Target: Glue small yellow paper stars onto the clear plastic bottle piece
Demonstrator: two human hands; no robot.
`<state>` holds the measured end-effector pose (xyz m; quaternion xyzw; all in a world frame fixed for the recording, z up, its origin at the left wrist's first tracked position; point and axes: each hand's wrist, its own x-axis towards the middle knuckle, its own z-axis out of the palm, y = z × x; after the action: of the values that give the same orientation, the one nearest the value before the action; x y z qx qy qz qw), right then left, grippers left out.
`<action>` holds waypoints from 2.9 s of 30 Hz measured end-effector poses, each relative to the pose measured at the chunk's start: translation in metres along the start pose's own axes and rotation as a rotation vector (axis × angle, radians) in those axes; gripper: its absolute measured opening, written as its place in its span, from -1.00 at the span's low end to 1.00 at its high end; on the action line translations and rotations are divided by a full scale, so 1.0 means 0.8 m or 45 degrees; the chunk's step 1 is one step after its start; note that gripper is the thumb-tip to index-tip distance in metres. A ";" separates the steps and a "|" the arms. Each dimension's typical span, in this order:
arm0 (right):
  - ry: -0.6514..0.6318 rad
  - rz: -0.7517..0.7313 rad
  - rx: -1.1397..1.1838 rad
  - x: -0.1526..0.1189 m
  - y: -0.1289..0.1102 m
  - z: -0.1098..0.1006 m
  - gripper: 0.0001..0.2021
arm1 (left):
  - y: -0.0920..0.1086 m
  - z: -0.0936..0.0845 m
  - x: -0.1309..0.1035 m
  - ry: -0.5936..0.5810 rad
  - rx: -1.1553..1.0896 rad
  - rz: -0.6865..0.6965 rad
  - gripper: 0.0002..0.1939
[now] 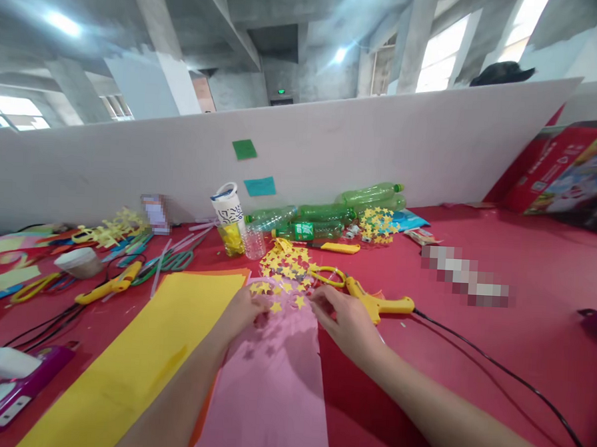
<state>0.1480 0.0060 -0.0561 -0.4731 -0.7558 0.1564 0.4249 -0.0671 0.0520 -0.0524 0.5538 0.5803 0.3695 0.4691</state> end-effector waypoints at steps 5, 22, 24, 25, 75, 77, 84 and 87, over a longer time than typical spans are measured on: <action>0.010 0.003 0.031 0.002 -0.004 -0.002 -0.91 | 0.016 -0.034 0.001 0.282 0.102 0.097 -0.49; 0.097 0.089 0.065 0.006 0.014 -0.004 -0.91 | 0.008 0.010 0.012 -0.237 -0.121 -0.108 -0.59; 0.109 0.096 0.076 0.007 0.013 -0.005 -0.91 | 0.009 0.016 0.011 -0.241 -0.145 -0.113 -0.57; 0.113 0.097 0.085 0.007 0.013 -0.005 -0.91 | 0.009 0.018 0.010 -0.232 -0.157 -0.110 -0.57; 0.407 -0.037 0.579 0.018 -0.051 0.004 -0.93 | 0.013 0.058 -0.039 -0.606 -1.192 -0.061 -0.77; 0.372 -0.037 0.544 0.011 -0.051 0.002 -0.93 | 0.010 0.056 -0.034 -0.569 -1.190 -0.046 -0.79; 0.296 -0.166 0.173 0.010 -0.051 -0.021 -0.92 | -0.001 0.049 -0.021 -0.500 -1.065 -0.040 -0.74; 0.238 -0.149 0.245 0.012 -0.050 -0.024 -0.92 | -0.005 0.047 -0.019 -0.500 -1.007 -0.059 -0.78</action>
<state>0.1382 -0.0094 -0.0141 -0.3979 -0.7207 0.1584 0.5451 -0.0333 0.0332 -0.0647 0.3784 0.3064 0.4401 0.7545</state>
